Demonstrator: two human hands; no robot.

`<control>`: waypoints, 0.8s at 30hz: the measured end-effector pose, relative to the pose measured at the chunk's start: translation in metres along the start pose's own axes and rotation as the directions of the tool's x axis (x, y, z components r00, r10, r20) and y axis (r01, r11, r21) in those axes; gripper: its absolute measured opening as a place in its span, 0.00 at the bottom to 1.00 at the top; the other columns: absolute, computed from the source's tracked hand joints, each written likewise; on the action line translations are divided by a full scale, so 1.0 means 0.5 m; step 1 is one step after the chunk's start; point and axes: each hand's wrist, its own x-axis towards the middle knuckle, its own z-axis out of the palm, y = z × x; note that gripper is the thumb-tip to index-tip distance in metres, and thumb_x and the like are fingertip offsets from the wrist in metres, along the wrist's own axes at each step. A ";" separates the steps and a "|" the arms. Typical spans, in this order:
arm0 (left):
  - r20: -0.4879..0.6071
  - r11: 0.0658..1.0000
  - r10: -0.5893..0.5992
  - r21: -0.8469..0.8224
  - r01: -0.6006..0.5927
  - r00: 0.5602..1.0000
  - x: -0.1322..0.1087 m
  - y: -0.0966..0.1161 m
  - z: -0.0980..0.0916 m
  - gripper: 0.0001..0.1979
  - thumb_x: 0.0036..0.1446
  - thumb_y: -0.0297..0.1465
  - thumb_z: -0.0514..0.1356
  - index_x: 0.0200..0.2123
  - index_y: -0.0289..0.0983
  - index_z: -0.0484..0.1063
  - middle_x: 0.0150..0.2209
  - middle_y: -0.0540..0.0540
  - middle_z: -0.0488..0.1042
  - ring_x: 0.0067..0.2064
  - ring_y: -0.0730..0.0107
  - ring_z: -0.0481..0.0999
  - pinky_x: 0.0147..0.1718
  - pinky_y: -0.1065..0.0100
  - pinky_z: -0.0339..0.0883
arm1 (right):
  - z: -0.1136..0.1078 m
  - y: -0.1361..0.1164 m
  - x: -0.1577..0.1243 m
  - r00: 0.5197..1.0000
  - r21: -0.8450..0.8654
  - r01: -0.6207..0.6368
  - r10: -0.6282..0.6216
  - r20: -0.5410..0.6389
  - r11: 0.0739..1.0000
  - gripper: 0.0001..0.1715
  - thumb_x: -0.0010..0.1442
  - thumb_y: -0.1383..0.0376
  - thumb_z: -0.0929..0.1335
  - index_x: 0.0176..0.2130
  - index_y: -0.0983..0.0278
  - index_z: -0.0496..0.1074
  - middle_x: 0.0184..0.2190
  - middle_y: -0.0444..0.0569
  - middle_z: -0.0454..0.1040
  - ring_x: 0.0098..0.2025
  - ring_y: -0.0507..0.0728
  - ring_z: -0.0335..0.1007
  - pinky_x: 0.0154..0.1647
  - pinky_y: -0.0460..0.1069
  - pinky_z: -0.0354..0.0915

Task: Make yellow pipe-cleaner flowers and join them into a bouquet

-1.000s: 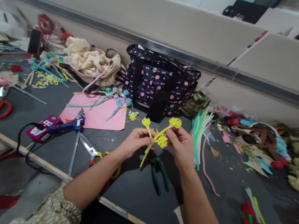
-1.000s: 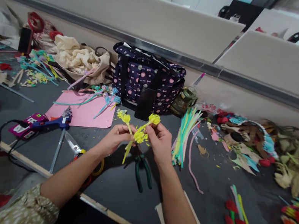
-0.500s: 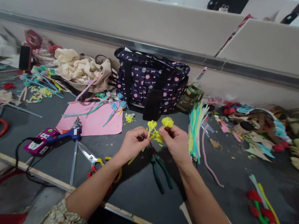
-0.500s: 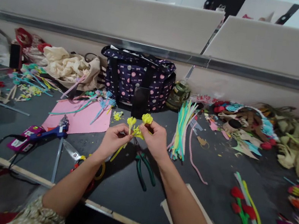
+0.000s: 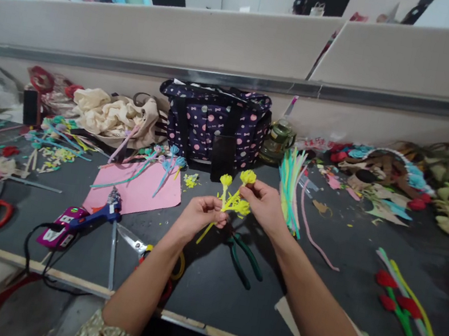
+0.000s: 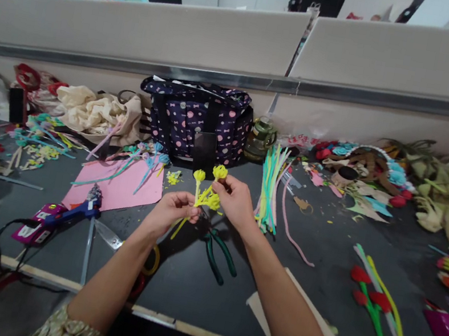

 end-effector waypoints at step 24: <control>-0.313 0.934 0.339 0.222 -0.279 0.887 -0.014 0.005 0.013 0.11 0.44 0.35 0.70 0.29 0.35 0.77 0.27 0.51 0.75 0.29 0.76 0.70 0.31 0.72 0.63 | 0.033 -0.041 -0.032 0.974 0.029 0.008 -0.014 0.225 1.000 0.11 0.58 0.60 0.68 0.33 0.65 0.78 0.28 0.45 0.78 0.30 0.54 0.69 0.33 0.48 0.61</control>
